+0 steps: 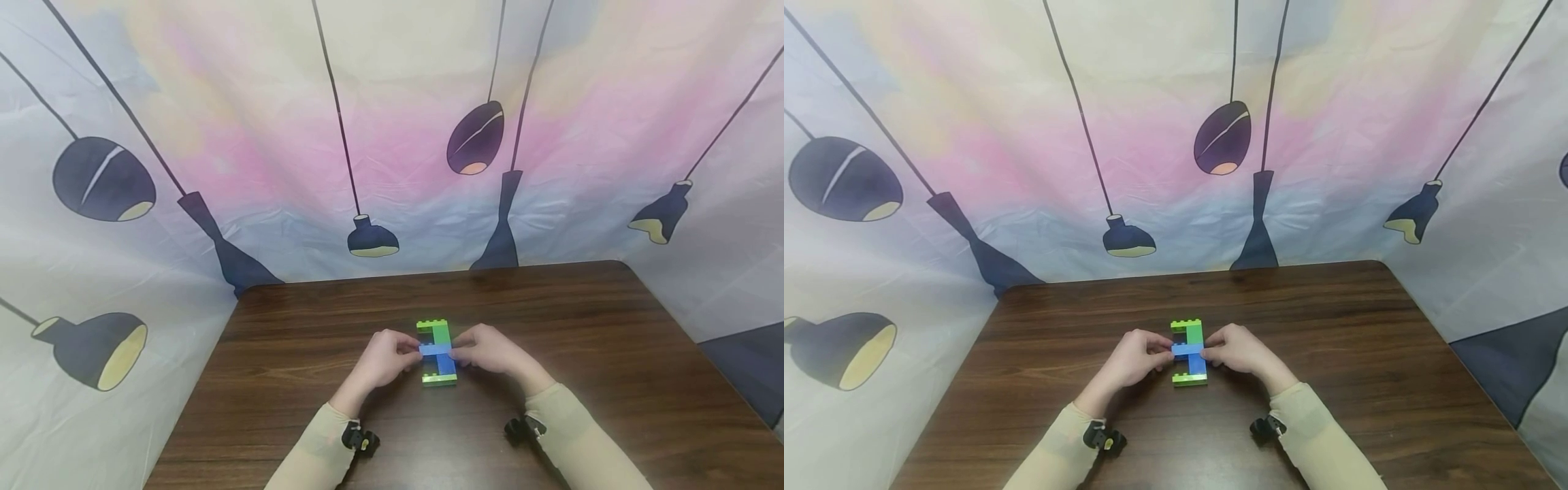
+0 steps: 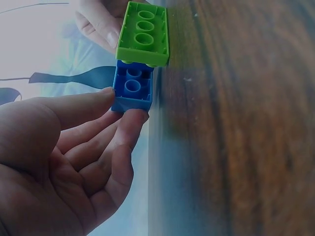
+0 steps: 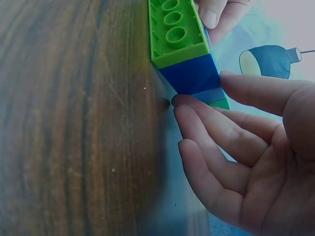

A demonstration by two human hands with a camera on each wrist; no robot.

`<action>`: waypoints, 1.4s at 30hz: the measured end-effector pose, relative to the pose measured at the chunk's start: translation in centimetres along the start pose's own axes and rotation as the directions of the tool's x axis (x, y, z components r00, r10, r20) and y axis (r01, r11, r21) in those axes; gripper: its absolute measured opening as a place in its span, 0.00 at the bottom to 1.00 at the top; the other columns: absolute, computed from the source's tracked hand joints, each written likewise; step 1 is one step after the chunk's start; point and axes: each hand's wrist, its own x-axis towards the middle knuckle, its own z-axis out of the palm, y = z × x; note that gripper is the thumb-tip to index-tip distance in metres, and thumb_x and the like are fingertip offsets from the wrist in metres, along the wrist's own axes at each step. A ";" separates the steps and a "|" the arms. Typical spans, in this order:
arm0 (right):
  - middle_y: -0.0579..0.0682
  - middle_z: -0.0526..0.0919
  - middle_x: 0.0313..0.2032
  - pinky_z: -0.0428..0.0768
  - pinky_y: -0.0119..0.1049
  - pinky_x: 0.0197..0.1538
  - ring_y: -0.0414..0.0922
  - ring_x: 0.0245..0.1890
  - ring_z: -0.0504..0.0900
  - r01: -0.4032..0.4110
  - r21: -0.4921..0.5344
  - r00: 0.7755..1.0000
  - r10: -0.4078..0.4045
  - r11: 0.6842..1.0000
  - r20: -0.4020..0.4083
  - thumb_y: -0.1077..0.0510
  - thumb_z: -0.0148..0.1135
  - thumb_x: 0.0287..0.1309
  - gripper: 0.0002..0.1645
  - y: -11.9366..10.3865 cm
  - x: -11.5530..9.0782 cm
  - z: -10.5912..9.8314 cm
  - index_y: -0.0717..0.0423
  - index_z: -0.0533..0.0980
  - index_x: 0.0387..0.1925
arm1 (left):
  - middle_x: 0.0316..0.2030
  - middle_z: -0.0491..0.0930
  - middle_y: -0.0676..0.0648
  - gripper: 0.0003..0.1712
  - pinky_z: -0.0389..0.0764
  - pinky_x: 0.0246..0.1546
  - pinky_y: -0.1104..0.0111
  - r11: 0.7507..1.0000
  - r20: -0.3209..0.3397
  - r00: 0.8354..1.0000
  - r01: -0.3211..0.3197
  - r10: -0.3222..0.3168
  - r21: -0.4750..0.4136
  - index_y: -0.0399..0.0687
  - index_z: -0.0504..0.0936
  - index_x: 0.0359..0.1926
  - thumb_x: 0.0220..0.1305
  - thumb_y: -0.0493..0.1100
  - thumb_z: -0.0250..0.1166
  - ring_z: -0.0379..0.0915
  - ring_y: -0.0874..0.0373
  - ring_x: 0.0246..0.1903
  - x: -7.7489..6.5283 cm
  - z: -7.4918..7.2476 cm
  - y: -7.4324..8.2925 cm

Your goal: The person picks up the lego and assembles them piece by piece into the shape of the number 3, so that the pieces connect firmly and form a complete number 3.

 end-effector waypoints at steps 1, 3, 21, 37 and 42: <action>0.47 0.89 0.36 0.84 0.43 0.43 0.44 0.36 0.86 -0.002 0.000 1.000 0.002 1.000 -0.003 0.50 0.73 0.68 0.19 -0.1 0.0 0.0 0.61 0.87 0.51 | 0.35 0.89 0.51 0.12 0.81 0.29 0.65 1.000 0.001 1.000 0.003 -0.003 0.000 0.40 0.91 0.51 0.71 0.41 0.74 0.83 0.59 0.28 0.0 0.0 0.0; 0.47 0.89 0.36 0.84 0.43 0.42 0.45 0.36 0.85 -0.006 -0.005 1.000 0.006 1.000 -0.009 0.50 0.73 0.69 0.19 -0.2 0.0 0.0 0.60 0.87 0.51 | 0.35 0.89 0.51 0.12 0.81 0.29 0.65 1.000 0.002 1.000 0.010 -0.010 0.002 0.40 0.90 0.51 0.71 0.41 0.74 0.83 0.59 0.27 0.1 0.0 0.1; 0.48 0.89 0.40 0.85 0.49 0.47 0.45 0.35 0.84 -0.031 -0.044 0.998 0.029 0.999 -0.056 0.50 0.74 0.67 0.18 0.0 -0.6 1.0 0.59 0.88 0.50 | 0.32 0.87 0.53 0.13 0.78 0.27 0.66 1.000 0.021 1.000 0.007 -0.008 0.022 0.40 0.91 0.51 0.70 0.41 0.74 0.80 0.59 0.26 -0.8 0.5 0.2; 0.48 0.89 0.41 0.85 0.48 0.46 0.44 0.36 0.84 -0.021 -0.061 0.998 0.017 0.998 -0.065 0.48 0.74 0.67 0.21 0.3 -0.3 0.5 0.59 0.88 0.52 | 0.33 0.88 0.51 0.13 0.77 0.24 0.66 1.000 0.012 1.000 -0.017 0.017 0.014 0.40 0.91 0.50 0.71 0.44 0.73 0.81 0.58 0.25 -0.4 0.3 0.1; 0.47 0.89 0.41 0.85 0.47 0.46 0.43 0.36 0.84 -0.005 -0.084 0.996 -0.002 0.996 -0.087 0.47 0.72 0.69 0.21 0.4 0.0 0.3 0.58 0.88 0.53 | 0.32 0.88 0.51 0.15 0.77 0.24 0.66 1.000 -0.003 1.000 -0.018 0.018 0.016 0.41 0.92 0.50 0.73 0.47 0.72 0.82 0.58 0.25 -0.3 -0.1 0.0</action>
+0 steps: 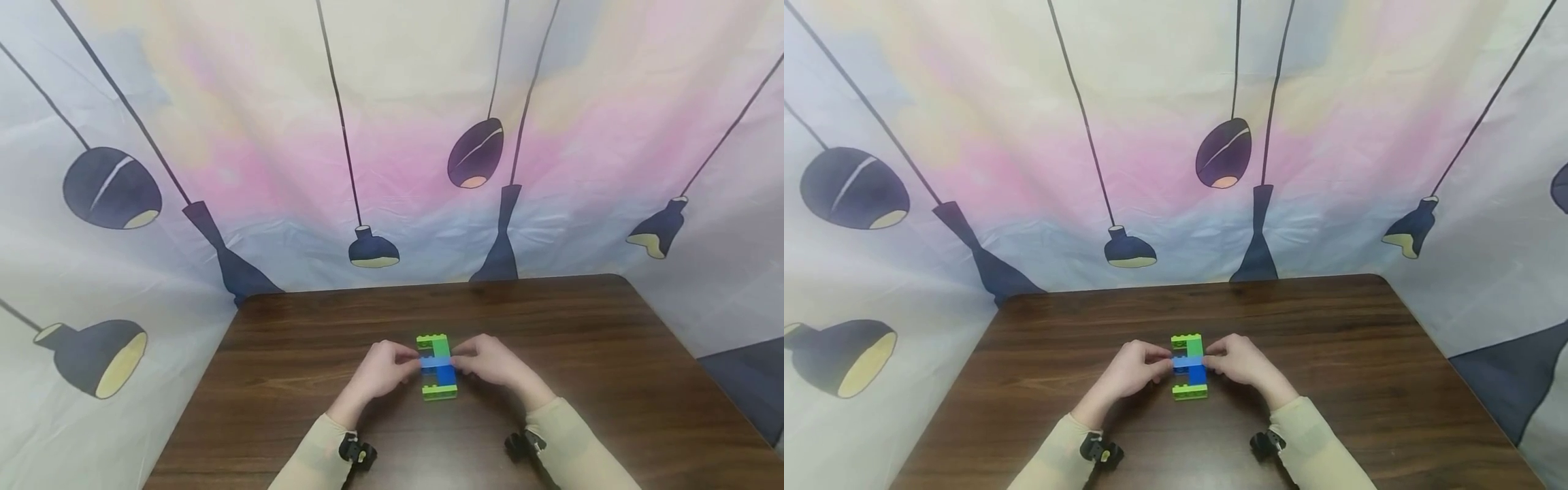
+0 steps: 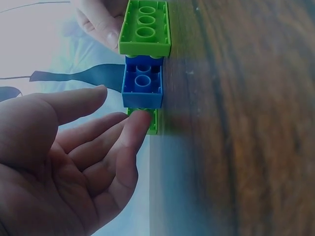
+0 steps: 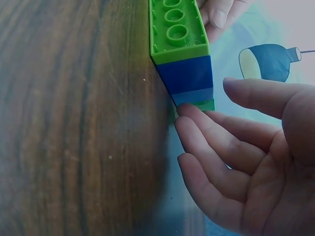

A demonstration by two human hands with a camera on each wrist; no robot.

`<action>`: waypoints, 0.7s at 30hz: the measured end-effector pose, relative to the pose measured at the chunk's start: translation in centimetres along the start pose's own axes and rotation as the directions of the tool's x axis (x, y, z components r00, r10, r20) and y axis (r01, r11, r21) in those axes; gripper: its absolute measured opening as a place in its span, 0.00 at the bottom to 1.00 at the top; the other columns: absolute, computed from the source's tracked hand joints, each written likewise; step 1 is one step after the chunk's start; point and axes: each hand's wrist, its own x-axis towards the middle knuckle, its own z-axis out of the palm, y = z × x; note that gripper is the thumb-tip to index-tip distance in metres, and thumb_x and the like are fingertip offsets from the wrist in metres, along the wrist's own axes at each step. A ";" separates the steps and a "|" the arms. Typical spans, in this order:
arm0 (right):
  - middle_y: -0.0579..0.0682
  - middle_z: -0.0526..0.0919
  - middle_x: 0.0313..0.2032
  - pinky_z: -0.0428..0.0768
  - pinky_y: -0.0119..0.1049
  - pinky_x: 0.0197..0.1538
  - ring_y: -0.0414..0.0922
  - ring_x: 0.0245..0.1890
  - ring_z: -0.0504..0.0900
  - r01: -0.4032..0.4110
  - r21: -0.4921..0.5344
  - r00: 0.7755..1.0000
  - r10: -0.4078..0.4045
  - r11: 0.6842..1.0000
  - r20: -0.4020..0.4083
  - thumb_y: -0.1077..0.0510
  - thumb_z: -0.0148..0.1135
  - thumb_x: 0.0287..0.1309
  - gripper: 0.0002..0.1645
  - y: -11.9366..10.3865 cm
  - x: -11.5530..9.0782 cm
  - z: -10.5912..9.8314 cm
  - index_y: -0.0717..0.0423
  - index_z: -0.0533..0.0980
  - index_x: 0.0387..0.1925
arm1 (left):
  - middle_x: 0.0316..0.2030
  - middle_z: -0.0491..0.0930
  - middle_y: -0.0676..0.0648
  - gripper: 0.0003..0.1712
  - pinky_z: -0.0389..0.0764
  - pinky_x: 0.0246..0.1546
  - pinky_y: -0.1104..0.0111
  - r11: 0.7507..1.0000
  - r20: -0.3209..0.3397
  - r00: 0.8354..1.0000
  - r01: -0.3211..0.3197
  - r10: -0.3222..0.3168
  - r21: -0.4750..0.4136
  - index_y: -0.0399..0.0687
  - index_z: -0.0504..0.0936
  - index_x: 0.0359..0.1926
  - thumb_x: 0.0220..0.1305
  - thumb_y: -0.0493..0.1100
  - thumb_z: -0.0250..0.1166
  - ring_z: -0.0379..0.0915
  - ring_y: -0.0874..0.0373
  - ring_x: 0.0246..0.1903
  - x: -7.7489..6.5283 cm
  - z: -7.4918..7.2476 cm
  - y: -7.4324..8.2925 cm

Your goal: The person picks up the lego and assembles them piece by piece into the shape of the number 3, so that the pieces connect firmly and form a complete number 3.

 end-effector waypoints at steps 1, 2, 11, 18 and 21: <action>0.47 0.89 0.41 0.85 0.46 0.45 0.43 0.36 0.84 0.006 -0.004 1.000 -0.006 1.000 -0.007 0.46 0.71 0.69 0.21 0.0 0.0 0.0 0.58 0.88 0.53 | 0.32 0.88 0.52 0.15 0.77 0.24 0.66 1.000 -0.003 1.000 0.004 -0.004 0.001 0.41 0.91 0.51 0.73 0.48 0.71 0.82 0.58 0.25 0.0 -0.1 0.0; 0.47 0.89 0.42 0.85 0.46 0.45 0.43 0.36 0.84 0.010 -0.006 1.000 -0.010 1.000 -0.014 0.46 0.71 0.69 0.21 -0.1 0.0 0.0 0.58 0.88 0.53 | 0.32 0.88 0.52 0.16 0.77 0.24 0.66 1.000 -0.006 1.000 0.009 -0.009 0.001 0.41 0.91 0.51 0.73 0.48 0.71 0.82 0.57 0.25 0.0 -0.1 0.0; 0.47 0.89 0.44 0.85 0.44 0.45 0.43 0.37 0.84 0.007 0.008 1.000 -0.006 1.000 -0.030 0.47 0.70 0.71 0.20 -0.3 -0.1 -0.3 0.56 0.87 0.55 | 0.35 0.89 0.51 0.18 0.80 0.26 0.64 0.999 -0.013 1.000 0.022 -0.022 -0.024 0.39 0.90 0.53 0.74 0.48 0.71 0.83 0.56 0.27 -0.2 -0.3 0.0; 0.48 0.89 0.46 0.86 0.47 0.48 0.44 0.38 0.85 0.004 0.023 0.997 -0.002 1.000 -0.081 0.48 0.70 0.71 0.19 -0.3 -0.1 -0.7 0.55 0.87 0.56 | 0.34 0.88 0.52 0.17 0.82 0.27 0.63 0.999 -0.043 0.999 0.025 -0.026 -0.032 0.42 0.90 0.55 0.75 0.48 0.70 0.82 0.56 0.27 0.0 -0.4 -0.1; 0.51 0.89 0.49 0.87 0.47 0.47 0.44 0.38 0.86 -0.002 0.034 0.995 0.005 0.999 -0.100 0.49 0.70 0.71 0.20 -0.3 -0.2 -1.0 0.55 0.86 0.57 | 0.37 0.88 0.51 0.17 0.82 0.28 0.63 0.999 -0.054 0.998 0.010 -0.012 -0.036 0.42 0.89 0.56 0.75 0.47 0.70 0.82 0.57 0.27 0.0 -0.4 -0.1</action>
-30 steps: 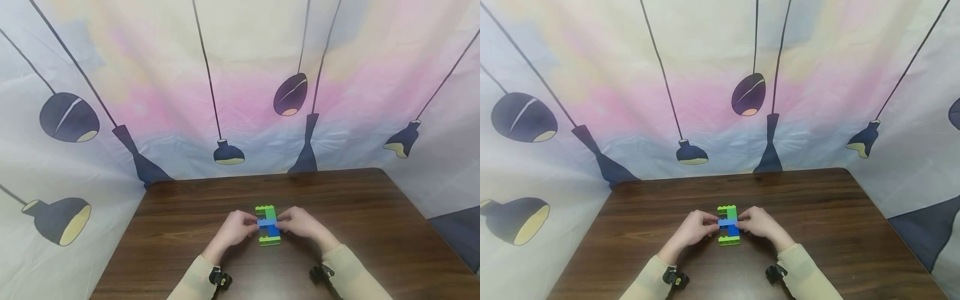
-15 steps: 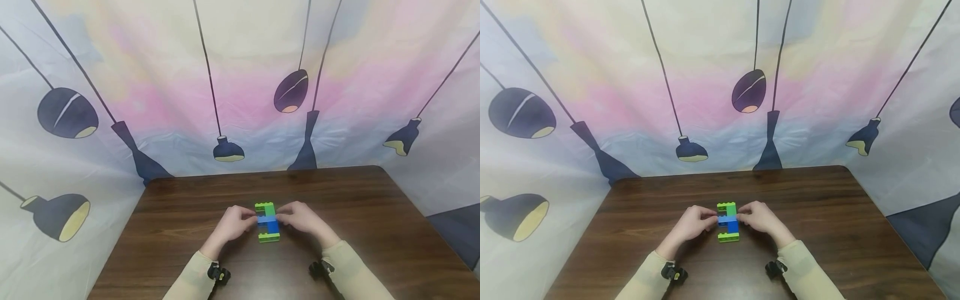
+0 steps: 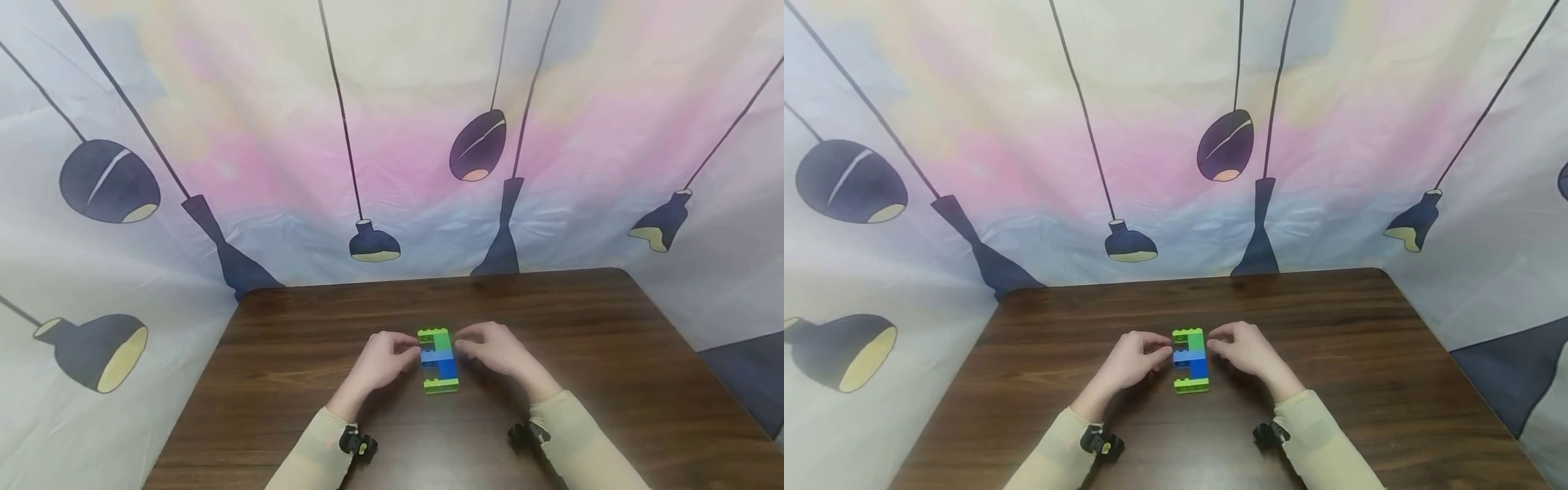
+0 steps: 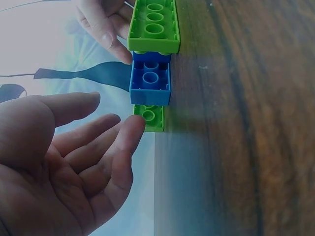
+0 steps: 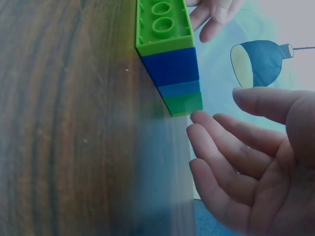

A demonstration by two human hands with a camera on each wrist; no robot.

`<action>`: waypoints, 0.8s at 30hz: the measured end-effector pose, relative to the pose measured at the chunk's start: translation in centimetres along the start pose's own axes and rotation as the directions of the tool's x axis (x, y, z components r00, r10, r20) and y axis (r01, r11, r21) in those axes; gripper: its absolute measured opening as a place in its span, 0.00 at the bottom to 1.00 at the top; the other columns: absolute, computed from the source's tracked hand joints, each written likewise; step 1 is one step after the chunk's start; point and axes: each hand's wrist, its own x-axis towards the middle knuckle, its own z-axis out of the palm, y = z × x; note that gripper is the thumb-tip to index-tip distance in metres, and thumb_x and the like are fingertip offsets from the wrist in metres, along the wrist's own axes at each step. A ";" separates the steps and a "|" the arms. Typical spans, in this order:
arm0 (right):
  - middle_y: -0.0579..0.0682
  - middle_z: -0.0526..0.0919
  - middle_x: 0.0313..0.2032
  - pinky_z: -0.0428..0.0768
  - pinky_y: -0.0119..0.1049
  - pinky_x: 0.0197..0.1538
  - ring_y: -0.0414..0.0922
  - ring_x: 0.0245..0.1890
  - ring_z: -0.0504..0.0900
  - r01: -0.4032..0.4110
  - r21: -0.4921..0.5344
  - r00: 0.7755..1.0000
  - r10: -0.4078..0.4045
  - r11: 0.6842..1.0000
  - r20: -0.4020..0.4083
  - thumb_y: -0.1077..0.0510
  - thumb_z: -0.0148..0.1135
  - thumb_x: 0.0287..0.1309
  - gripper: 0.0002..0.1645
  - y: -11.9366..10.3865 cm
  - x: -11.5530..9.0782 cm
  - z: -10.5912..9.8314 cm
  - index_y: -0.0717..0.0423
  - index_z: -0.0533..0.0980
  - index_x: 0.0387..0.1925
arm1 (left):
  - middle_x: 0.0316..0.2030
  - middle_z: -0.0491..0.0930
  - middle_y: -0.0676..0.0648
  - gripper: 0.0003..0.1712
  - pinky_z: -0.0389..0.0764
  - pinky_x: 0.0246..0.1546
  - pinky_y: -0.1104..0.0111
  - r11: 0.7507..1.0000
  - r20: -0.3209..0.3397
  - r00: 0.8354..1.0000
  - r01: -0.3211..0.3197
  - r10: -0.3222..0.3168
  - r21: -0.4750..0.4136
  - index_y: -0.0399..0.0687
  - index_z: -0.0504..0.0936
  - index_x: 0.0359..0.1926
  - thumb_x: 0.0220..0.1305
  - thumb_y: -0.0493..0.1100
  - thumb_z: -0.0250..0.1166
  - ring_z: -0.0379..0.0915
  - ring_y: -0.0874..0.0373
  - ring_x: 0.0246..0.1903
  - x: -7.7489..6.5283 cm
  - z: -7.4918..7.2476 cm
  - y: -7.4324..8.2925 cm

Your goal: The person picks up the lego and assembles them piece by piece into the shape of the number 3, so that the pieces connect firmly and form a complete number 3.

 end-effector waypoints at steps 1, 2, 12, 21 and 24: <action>0.52 0.89 0.50 0.87 0.47 0.47 0.44 0.38 0.86 0.003 -0.005 1.000 -0.003 1.000 -0.007 0.50 0.70 0.71 0.20 0.0 -0.1 -0.1 0.56 0.86 0.57 | 0.38 0.88 0.51 0.17 0.82 0.28 0.63 1.000 -0.003 1.000 -0.004 0.004 -0.002 0.42 0.89 0.56 0.75 0.47 0.69 0.83 0.57 0.28 0.0 0.0 0.0; 0.52 0.89 0.51 0.87 0.48 0.47 0.44 0.39 0.86 0.009 -0.012 1.000 -0.009 1.000 -0.013 0.50 0.70 0.72 0.20 0.0 -0.2 -0.2 0.56 0.86 0.57 | 0.39 0.89 0.51 0.17 0.82 0.28 0.63 1.000 -0.008 1.000 -0.009 0.009 -0.002 0.42 0.88 0.57 0.76 0.47 0.69 0.83 0.58 0.28 -0.1 0.0 0.0; 0.55 0.87 0.57 0.80 0.59 0.60 0.54 0.57 0.84 0.054 -0.078 0.996 -0.059 0.996 -0.071 0.50 0.67 0.74 0.21 -0.3 -0.6 -1.4 0.57 0.85 0.59 | 0.40 0.88 0.52 0.15 0.82 0.27 0.64 1.000 -0.076 0.997 -0.020 0.022 0.014 0.46 0.88 0.57 0.76 0.46 0.68 0.82 0.58 0.27 -0.2 -0.3 0.1; 0.56 0.87 0.58 0.80 0.60 0.60 0.54 0.58 0.83 0.025 -0.059 0.996 -0.030 0.998 -0.087 0.49 0.67 0.74 0.21 -0.4 -0.8 -1.6 0.56 0.85 0.60 | 0.45 0.89 0.47 0.16 0.82 0.27 0.66 0.999 -0.097 0.995 -0.032 0.033 0.015 0.43 0.87 0.57 0.75 0.45 0.70 0.80 0.61 0.27 -0.4 -0.4 0.1; 0.56 0.86 0.58 0.79 0.60 0.61 0.55 0.59 0.83 0.024 -0.062 0.995 -0.030 0.998 -0.090 0.49 0.67 0.74 0.21 -0.4 -0.8 -1.7 0.56 0.84 0.60 | 0.49 0.89 0.46 0.17 0.84 0.31 0.65 0.998 -0.107 0.993 -0.048 0.051 0.030 0.43 0.87 0.58 0.75 0.45 0.69 0.81 0.60 0.32 -0.2 -0.6 0.2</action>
